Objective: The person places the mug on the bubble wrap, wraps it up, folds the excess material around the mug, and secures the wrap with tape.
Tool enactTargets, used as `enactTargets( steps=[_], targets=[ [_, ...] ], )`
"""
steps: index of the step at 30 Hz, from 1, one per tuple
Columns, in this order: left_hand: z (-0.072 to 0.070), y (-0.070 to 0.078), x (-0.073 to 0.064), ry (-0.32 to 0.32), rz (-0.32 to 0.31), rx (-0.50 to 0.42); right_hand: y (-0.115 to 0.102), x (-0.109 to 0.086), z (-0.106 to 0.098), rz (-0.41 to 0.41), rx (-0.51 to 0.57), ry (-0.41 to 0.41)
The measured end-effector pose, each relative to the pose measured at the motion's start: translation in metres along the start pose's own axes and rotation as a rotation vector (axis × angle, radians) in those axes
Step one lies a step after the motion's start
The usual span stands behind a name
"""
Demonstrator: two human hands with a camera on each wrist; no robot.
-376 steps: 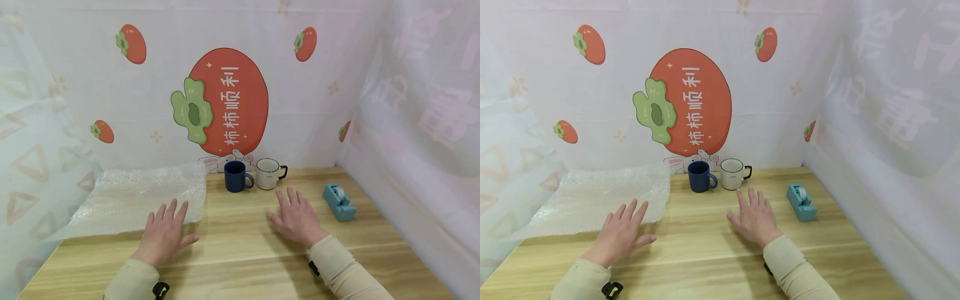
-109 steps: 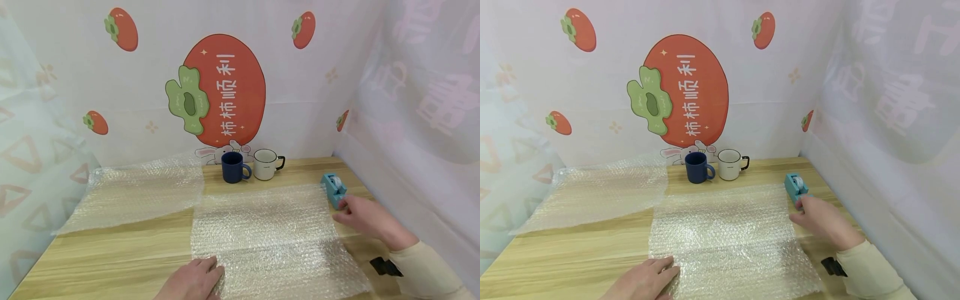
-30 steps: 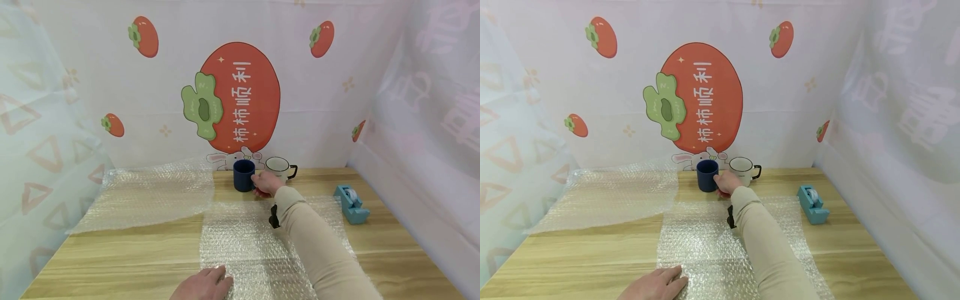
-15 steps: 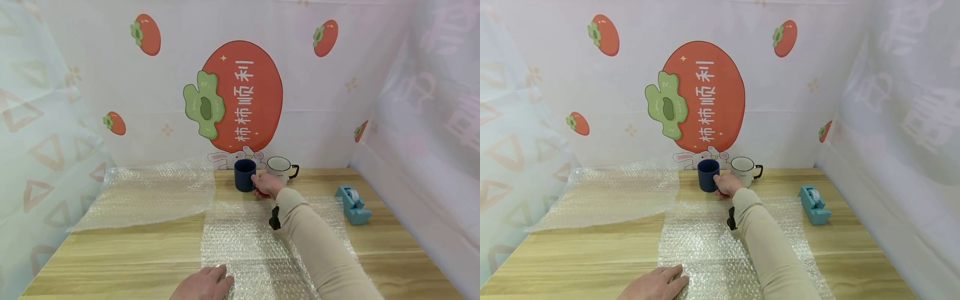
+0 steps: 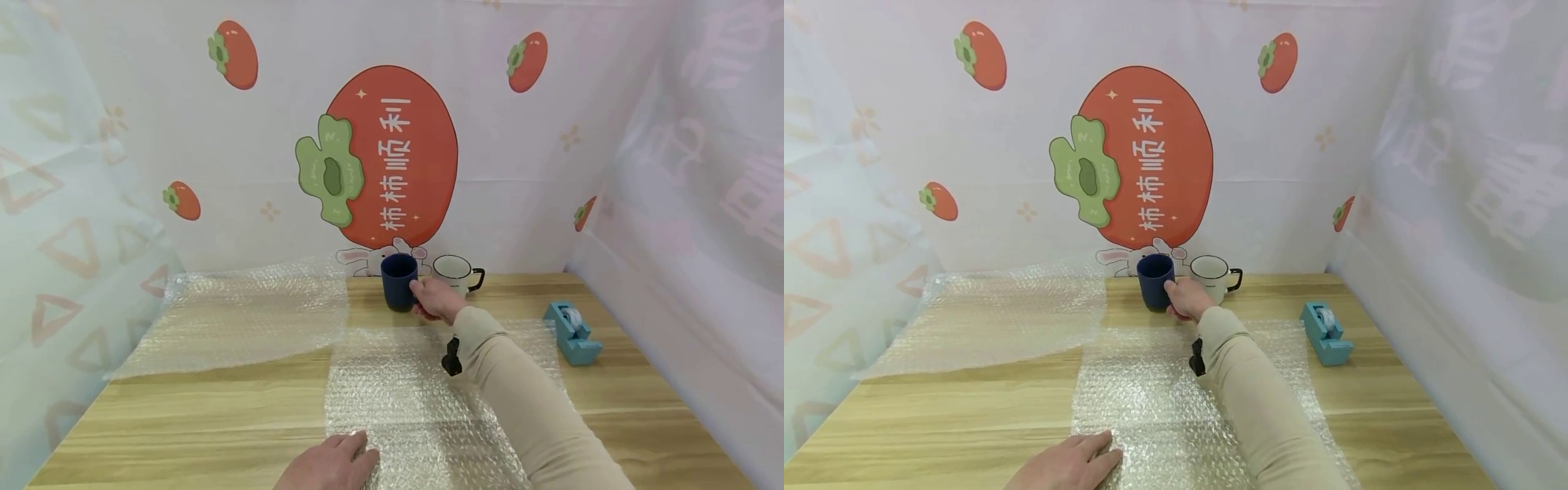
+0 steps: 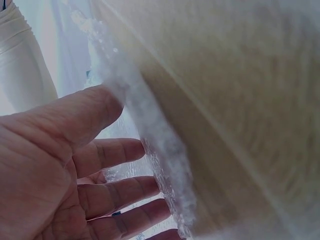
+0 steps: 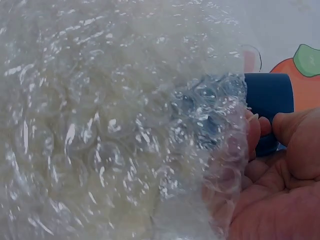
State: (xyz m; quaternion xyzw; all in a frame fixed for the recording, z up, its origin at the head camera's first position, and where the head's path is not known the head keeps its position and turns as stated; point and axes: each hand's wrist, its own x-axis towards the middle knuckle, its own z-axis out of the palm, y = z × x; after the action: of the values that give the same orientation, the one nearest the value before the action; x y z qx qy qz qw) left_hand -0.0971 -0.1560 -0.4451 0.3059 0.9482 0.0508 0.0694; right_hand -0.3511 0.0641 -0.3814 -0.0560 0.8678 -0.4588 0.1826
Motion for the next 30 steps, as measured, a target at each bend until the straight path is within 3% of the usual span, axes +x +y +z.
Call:
enactTargets(
  steps=[6,11,23,30],
  targets=[
    [0.000,0.001,-0.001,0.032,0.012,0.030,-0.005,-0.012,-0.006,-0.071,0.004,-0.006],
    [0.001,0.003,-0.002,0.068,0.018,0.065,-0.014,-0.028,-0.013,-0.074,0.008,-0.006],
    [-0.004,0.002,-0.001,-0.006,-0.007,-0.005,-0.023,-0.073,-0.025,-0.151,-0.003,-0.023],
    [-0.004,0.002,-0.001,-0.004,-0.011,-0.002,-0.021,-0.095,-0.029,-0.196,-0.010,-0.026]
  ],
)
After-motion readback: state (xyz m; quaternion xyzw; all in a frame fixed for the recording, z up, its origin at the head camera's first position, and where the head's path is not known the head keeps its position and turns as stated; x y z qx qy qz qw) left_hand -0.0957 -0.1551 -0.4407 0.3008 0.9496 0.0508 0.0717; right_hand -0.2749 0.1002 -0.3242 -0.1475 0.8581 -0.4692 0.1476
